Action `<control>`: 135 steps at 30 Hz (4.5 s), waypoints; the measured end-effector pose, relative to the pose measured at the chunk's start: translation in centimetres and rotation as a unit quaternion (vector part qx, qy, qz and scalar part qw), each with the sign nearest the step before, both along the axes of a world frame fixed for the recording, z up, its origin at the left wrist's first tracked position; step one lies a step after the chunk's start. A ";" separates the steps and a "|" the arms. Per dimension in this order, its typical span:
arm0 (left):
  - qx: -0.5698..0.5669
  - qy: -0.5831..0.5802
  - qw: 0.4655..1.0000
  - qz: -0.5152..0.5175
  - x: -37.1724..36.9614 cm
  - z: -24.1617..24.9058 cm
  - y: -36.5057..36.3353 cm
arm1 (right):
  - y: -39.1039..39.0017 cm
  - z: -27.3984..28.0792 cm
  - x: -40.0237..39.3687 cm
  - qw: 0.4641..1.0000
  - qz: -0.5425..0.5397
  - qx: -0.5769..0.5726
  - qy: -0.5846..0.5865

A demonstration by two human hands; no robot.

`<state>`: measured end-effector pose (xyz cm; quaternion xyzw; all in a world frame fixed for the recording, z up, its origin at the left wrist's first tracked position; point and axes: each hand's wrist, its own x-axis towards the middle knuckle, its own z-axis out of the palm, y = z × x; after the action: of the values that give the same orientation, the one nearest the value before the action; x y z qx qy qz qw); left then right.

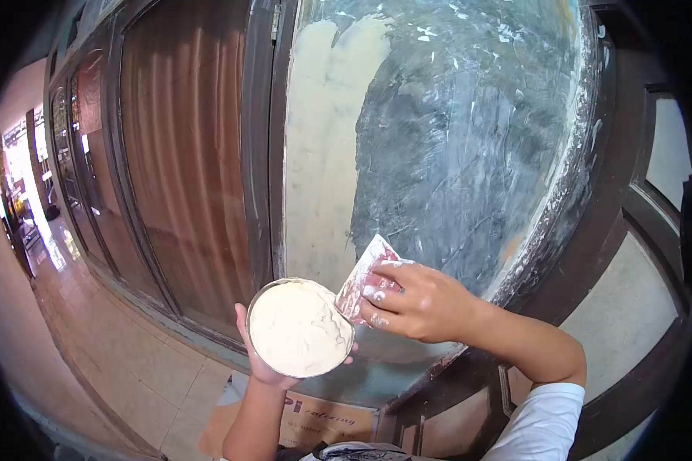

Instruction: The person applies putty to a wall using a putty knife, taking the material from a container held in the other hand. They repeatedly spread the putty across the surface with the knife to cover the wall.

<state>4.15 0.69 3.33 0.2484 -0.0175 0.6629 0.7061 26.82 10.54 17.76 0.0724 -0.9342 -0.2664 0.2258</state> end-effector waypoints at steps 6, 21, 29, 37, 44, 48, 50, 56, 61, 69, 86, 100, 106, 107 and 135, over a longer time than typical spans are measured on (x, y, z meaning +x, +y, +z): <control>0.021 -0.028 0.998 -0.044 0.1 0.0 0.0 | -1.0 0.0 0.2 0.998 -0.017 0.053 -0.021; 0.080 -0.031 0.989 -0.118 0.3 -0.9 1.0 | -1.4 -0.2 0.9 0.998 -0.025 0.052 0.019; 0.058 -0.013 0.993 -0.104 1.2 -1.5 0.8 | -0.8 -0.9 1.3 0.999 -0.031 0.035 0.020; 0.013 0.065 0.996 -0.064 2.4 -2.3 0.1 | -0.4 -2.2 1.0 0.993 -0.079 0.046 0.070; -0.015 0.026 0.995 -0.093 2.2 -6.1 -1.6 | 6.0 -2.7 1.1 0.958 -0.190 -0.084 0.200; -0.040 -0.108 0.987 -0.108 0.8 -7.0 -2.9 | 9.3 -6.8 1.4 0.912 -0.282 -0.214 0.206; -0.014 -0.113 0.987 -0.110 -0.1 -7.8 -3.4 | 11.0 -9.7 0.9 0.891 -0.298 -0.265 0.216; -0.041 -0.165 0.985 -0.024 -0.7 -7.4 -5.3 | 13.2 -8.5 -0.2 0.912 -0.259 -0.205 0.243; -0.042 -0.160 0.986 0.029 -1.7 -8.6 -5.5 | 14.2 -4.5 -1.4 0.915 -0.244 -0.114 0.301; -0.016 -0.128 0.990 0.049 -1.9 -10.1 -5.0 | 17.3 -7.9 -4.4 0.909 -0.244 -0.022 0.337; -0.007 -0.113 0.991 0.076 -8.2 -8.9 -0.2 | 18.0 -5.1 -5.3 0.885 -0.238 0.029 0.400; 0.005 -0.121 0.991 0.061 -10.4 -9.3 1.1 | 17.7 -7.2 -5.7 0.911 -0.244 0.048 0.329; -0.004 -0.120 0.991 0.056 -10.8 -9.1 1.0 | 17.4 -8.7 -5.8 0.909 -0.238 0.009 0.342; -0.014 -0.124 0.990 0.059 -10.8 -9.1 1.1 | 17.6 -8.7 -5.6 0.909 -0.240 0.010 0.341; -0.062 -0.120 0.987 0.088 -11.1 -9.5 3.0 | 17.7 -9.6 -5.1 0.923 -0.239 0.084 0.291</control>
<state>-6.94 3.66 -6.19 0.1238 -0.0392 0.7471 0.6519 21.73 28.19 8.18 -0.2146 -0.7914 -0.3992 0.4102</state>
